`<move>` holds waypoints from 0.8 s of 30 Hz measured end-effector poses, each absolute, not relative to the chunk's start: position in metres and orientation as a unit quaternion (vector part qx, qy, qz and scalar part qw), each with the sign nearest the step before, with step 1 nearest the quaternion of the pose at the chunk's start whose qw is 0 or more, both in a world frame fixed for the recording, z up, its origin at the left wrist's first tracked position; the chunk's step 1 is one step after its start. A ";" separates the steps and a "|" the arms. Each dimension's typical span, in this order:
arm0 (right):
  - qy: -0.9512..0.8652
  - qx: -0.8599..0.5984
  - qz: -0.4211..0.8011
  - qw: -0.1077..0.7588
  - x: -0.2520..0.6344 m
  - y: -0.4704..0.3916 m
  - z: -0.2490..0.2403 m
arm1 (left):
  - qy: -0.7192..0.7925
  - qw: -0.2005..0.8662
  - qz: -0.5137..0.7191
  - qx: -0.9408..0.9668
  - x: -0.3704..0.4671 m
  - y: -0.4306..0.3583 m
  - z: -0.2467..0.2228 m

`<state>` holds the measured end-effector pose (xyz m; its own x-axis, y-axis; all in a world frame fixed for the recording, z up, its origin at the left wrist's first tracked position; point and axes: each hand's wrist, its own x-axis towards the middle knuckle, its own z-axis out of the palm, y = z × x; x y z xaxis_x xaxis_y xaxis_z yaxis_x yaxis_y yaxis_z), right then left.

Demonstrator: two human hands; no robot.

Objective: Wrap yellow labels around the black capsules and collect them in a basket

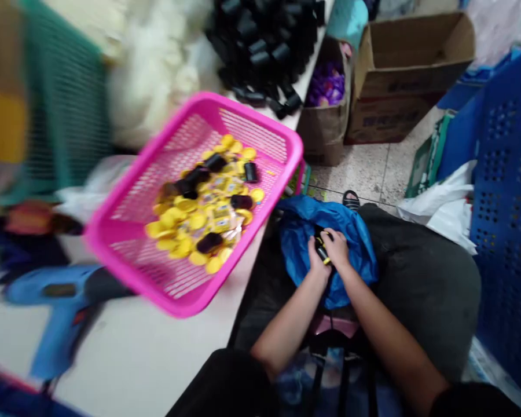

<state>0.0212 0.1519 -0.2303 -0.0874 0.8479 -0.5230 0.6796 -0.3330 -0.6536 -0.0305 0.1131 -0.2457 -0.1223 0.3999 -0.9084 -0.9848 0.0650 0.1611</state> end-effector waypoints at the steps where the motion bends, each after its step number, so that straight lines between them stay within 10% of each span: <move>1: -0.576 -0.668 0.456 0.120 0.027 0.142 -0.210 | 0.438 0.574 0.618 -0.311 -0.025 0.107 -0.220; 7: -0.652 -0.496 0.321 0.475 0.022 0.131 -0.050 | 0.366 0.490 0.789 -0.062 -0.033 0.100 -0.044; 12: -0.668 -0.347 0.435 0.494 -0.099 0.179 0.029 | 0.432 0.311 0.839 0.110 -0.144 0.131 0.046; 16: -0.635 -0.276 0.610 0.385 -0.157 0.205 0.031 | 0.587 0.213 0.776 0.081 -0.222 0.124 0.053; 20: -0.552 -0.265 0.628 0.480 -0.100 0.207 -0.013 | 0.609 -0.053 0.772 0.176 -0.206 0.086 0.024; 24: -0.461 -0.544 0.536 0.452 -0.005 0.198 -0.107 | 0.615 0.137 0.677 0.380 -0.126 0.085 -0.062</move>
<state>-0.0047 0.1976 -0.1067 0.0006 0.9859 -0.1670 0.0182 -0.1670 -0.9858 -0.1262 0.0854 -0.0618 -0.6733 0.6535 0.3459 0.2823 -0.2052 0.9371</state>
